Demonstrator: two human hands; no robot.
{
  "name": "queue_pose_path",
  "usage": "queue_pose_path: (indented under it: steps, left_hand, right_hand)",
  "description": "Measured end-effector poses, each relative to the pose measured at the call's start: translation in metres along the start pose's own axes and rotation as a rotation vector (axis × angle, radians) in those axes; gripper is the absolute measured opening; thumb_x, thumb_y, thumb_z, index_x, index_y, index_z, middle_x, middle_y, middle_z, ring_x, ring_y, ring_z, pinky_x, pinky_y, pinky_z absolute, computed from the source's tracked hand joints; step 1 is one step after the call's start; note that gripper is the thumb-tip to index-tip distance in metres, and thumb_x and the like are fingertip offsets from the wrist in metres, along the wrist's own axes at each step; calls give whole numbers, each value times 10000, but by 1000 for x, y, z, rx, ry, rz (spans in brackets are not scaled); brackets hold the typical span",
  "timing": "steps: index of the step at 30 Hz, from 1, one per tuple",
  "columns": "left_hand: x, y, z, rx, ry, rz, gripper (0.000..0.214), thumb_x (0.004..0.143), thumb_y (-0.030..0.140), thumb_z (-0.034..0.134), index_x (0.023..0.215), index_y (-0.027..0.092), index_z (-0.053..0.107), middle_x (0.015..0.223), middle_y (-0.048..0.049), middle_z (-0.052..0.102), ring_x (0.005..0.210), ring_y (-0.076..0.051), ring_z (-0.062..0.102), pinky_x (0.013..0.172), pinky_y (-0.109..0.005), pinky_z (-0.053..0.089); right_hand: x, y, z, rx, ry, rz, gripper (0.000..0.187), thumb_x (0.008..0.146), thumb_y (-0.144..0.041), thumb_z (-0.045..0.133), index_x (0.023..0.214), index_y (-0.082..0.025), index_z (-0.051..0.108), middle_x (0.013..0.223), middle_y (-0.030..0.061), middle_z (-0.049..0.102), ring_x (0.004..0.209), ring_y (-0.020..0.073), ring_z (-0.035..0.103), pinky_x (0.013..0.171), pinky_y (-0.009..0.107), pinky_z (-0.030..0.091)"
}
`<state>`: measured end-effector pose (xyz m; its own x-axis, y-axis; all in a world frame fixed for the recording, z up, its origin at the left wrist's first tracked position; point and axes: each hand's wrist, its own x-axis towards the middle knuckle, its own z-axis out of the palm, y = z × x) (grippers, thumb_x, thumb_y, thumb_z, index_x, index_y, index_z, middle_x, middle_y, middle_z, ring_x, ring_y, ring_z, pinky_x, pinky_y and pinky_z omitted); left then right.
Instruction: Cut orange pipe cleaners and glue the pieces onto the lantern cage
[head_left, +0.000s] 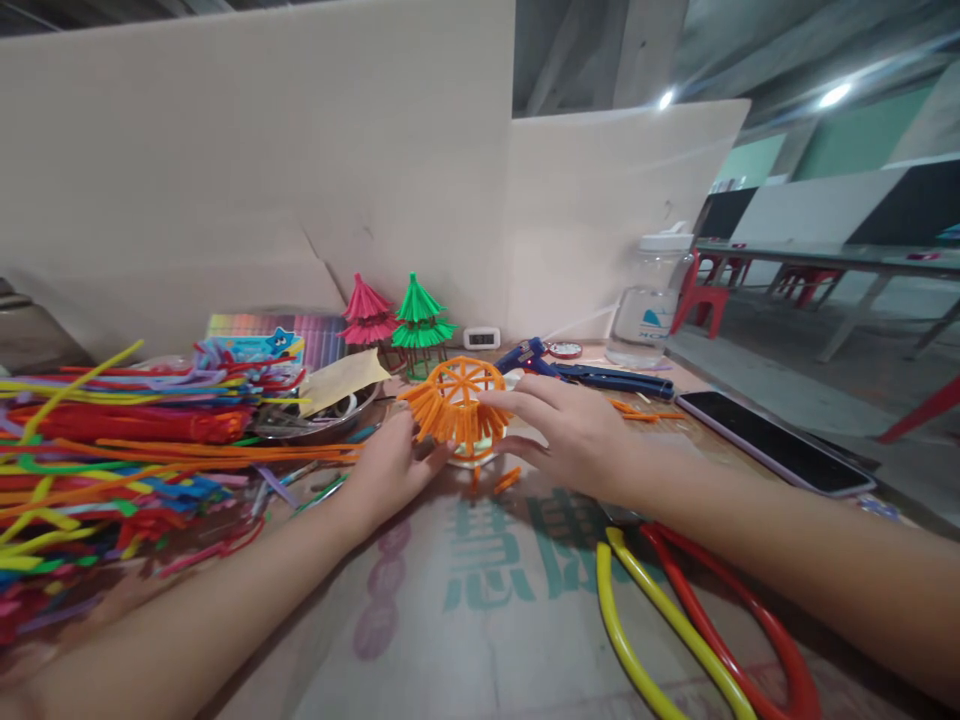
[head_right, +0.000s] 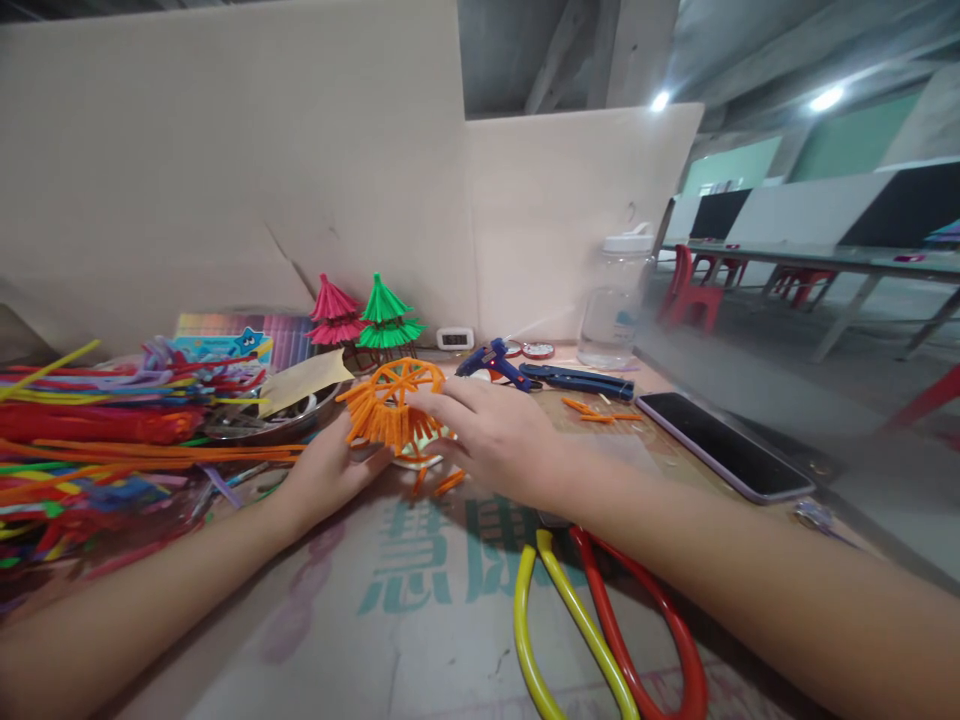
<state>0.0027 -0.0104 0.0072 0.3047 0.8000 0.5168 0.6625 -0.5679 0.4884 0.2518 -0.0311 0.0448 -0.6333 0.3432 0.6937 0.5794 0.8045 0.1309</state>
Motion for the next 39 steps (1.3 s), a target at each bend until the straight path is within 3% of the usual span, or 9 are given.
queue_pose_path:
  steps: [4,8,14,22,29,39]
  left_hand:
    - [-1,-1,0,110,-87,15,447,865,441,553,1223,173,553,1190,-150,636,1158,-331,578,1009,-482,446]
    - [-2,-3,0,141,-77,26,455,854,434,566,1234,185,539,1185,-145,641,1168,-335,576,1011,-477,450]
    - [-2,-3,0,145,-77,25,462,850,418,565,1243,180,524,1195,-150,636,1150,-339,583,989,-488,460]
    - [-1,-1,0,85,-33,19,369,822,430,607,1112,202,590,1088,-115,676,1087,-312,614,936,-434,492]
    - [-1,-3,1,72,-25,2,361,808,448,619,1064,194,602,1060,-117,679,1070,-316,624,927,-432,496]
    - [-2,1,-1,168,-97,19,435,872,451,541,1185,150,554,1141,-154,650,1095,-322,612,934,-456,494]
  right_hand:
    - [1,2,3,12,9,4,331,933,-233,564,1257,-171,560,1183,137,642,1073,248,615,865,383,526]
    - [0,3,5,45,43,-21,292,942,-208,539,1229,-172,572,1109,120,663,1069,238,613,870,376,522]
    - [-2,3,4,-14,73,-45,350,938,-310,571,1259,-183,519,1104,110,646,993,222,621,815,344,517]
    - [-3,-1,5,-154,51,-80,287,940,-228,538,1218,-163,519,1058,109,630,945,222,587,799,344,488]
    - [-2,-1,8,-113,82,-54,227,954,-208,501,1165,-152,564,1050,116,650,937,215,598,792,340,484]
    - [-3,-1,13,-66,160,-8,273,911,-223,595,1175,-163,559,1086,111,649,945,214,602,790,332,491]
